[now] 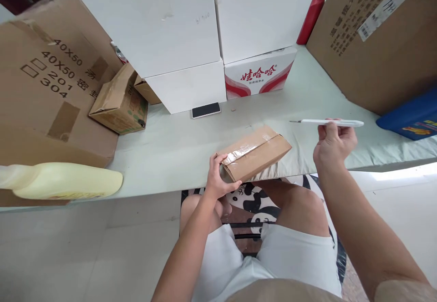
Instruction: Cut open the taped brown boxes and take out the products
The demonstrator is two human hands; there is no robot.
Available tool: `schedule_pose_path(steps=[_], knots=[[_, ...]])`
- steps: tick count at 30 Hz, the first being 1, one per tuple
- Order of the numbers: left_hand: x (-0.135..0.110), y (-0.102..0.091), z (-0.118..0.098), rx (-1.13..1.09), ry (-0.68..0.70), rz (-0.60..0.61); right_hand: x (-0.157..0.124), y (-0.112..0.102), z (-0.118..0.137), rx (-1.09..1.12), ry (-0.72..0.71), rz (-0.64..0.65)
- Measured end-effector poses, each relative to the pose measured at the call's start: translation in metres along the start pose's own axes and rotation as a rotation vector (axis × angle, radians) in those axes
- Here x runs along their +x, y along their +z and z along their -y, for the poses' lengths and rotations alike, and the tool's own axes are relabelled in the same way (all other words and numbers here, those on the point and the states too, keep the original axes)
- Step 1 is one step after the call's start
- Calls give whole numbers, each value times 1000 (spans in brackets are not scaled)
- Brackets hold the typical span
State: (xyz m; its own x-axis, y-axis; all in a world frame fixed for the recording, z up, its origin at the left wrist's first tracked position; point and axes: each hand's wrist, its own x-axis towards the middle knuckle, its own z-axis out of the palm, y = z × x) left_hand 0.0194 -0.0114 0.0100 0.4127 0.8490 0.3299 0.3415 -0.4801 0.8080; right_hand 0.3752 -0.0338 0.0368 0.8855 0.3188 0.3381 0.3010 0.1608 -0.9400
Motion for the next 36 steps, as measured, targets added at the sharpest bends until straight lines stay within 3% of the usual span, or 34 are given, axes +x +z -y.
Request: schedule_pose_path(steps=[4, 9, 11, 15, 17, 19, 22, 24, 27, 30, 34, 36], knots=[[2, -8, 7, -207, -56, 69, -6, -21, -27, -222, -37, 92], [15, -21, 5, -278, -117, 63, -23, -33, -54, -599, -225, 646], [23, -24, 2, -302, -167, 32, -27, -30, -60, -653, -245, 757], [36, -24, -10, -244, -229, -78, -38, -25, -40, -589, -231, 700], [38, -20, -18, -166, -223, -89, -52, -26, -11, -498, -300, 618], [38, -14, -27, -96, -181, -101, -70, -25, 25, -392, -457, 585], [38, -4, -39, -64, -58, -127, -94, -15, 70, -390, -715, 752], [42, 0, -45, -38, -9, -132, -104, -5, 86, -457, -795, 865], [53, 0, -55, 149, -22, -309, -112, 1, 93, -510, -828, 862], [60, -3, -66, 363, -25, -493, -122, -7, 92, -468, -858, 680], [55, 2, -78, 494, 88, -369, -134, -21, 91, -375, -881, 500], [50, 5, -82, 524, 133, -414, -137, -24, 91, -361, -879, 485]])
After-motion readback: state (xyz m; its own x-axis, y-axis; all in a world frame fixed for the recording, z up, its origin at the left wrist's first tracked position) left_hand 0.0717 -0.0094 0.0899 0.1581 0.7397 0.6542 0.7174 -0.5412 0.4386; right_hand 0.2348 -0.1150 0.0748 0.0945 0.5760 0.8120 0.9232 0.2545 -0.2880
